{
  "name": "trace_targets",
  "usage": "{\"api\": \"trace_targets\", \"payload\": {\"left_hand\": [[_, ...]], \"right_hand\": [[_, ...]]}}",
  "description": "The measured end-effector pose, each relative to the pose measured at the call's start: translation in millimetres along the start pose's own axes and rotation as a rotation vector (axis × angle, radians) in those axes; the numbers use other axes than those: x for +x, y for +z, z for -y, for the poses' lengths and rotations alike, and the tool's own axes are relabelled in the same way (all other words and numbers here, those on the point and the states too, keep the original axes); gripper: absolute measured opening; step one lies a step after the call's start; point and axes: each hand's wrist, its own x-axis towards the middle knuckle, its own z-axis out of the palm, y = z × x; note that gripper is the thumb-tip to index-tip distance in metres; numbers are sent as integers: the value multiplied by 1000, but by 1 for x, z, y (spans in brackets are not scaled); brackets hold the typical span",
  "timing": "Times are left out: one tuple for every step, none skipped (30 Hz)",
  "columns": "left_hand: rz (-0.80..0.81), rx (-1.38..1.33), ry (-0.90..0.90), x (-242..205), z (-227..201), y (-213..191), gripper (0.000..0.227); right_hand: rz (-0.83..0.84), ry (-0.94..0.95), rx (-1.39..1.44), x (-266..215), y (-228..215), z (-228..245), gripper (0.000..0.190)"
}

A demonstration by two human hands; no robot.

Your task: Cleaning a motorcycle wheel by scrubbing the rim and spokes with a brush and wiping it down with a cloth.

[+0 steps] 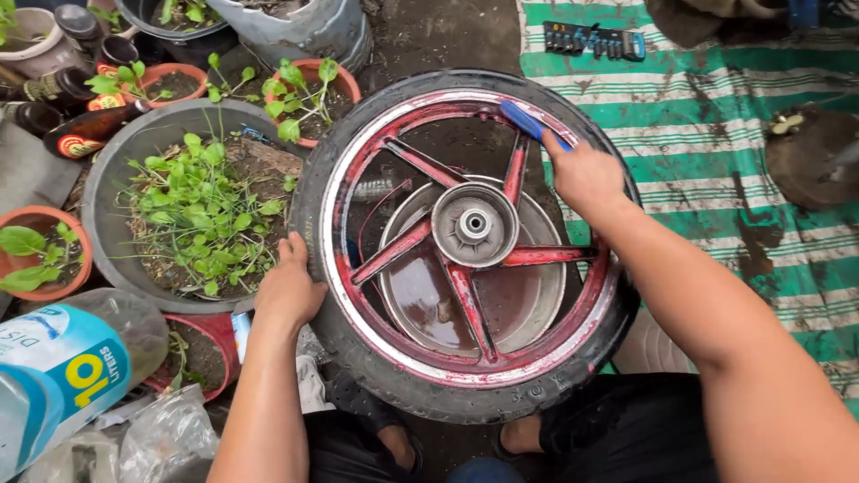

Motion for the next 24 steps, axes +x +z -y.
{"api": "trace_targets", "payload": {"left_hand": [[-3,1,-7,-2,-1,-5,98],[-2,-7,-8,-6,-3,-7,97],[-1,-14,-9,-9,-6,-10,96],[5,-15,-15,-6,-2,-6,96],[-1,-2,-15,-3,2,-3,99],[-11,11,-13,1,5,-1,102],[-9,8,-16,2,9,-1,102],[-2,-13,15,6,14,-2,98],[6,-33,46,10,18,-4,93],[5,-34,41,5,9,-14,93],[90,-88,-39,1,0,-24,94],[181,-139,-120,-4,-8,-33,98],[185,-138,-127,-4,-7,-31,98],[185,-137,-122,-2,-6,-32,99],[185,-137,-117,-1,-6,-33,100],[182,-137,-126,-2,-8,-37,100],[185,-156,-139,-2,-11,-40,100],[193,-173,-150,-5,-15,-42,100],[196,-172,-157,-4,-14,-43,100],[185,-180,-145,-1,-14,-44,100],[174,-189,-133,1,-15,-45,99],[176,-192,-132,8,-7,-40,99],[155,-235,-125,14,-1,-34,101],[131,-276,-117,20,7,-30,102]], "right_hand": [[-3,-5,6,13,-2,8,59],[-1,-37,41,24,-4,14,55],[0,-70,76,35,-7,21,53],[6,-75,78,27,-15,15,53],[63,-42,73,19,-23,9,57],[114,-8,66,14,-32,1,61],[116,-12,65,-2,-33,-18,61],[165,18,37,-17,-34,-36,62],[213,48,9,-32,-35,-54,63],[213,44,11,-33,-40,-53,63],[328,86,-19,-35,-44,-52,67],[447,130,-47,-38,-48,-50,72],[452,125,-44,-30,-35,-47,72],[308,57,-57,-17,-23,-45,69],[162,-9,-70,-4,-12,-42,66],[161,-15,-64,21,-21,-22,66],[258,-34,-44,45,-31,-2,72],[361,-51,-26,65,-42,15,81],[364,-56,-22,75,-27,25,81],[248,-130,-34,87,-15,32,78],[131,-202,-46,99,-2,40,76],[133,-203,-49,92,-1,34,76],[73,-208,-74,86,0,28,76],[9,-210,-97,79,0,23,76]]}}
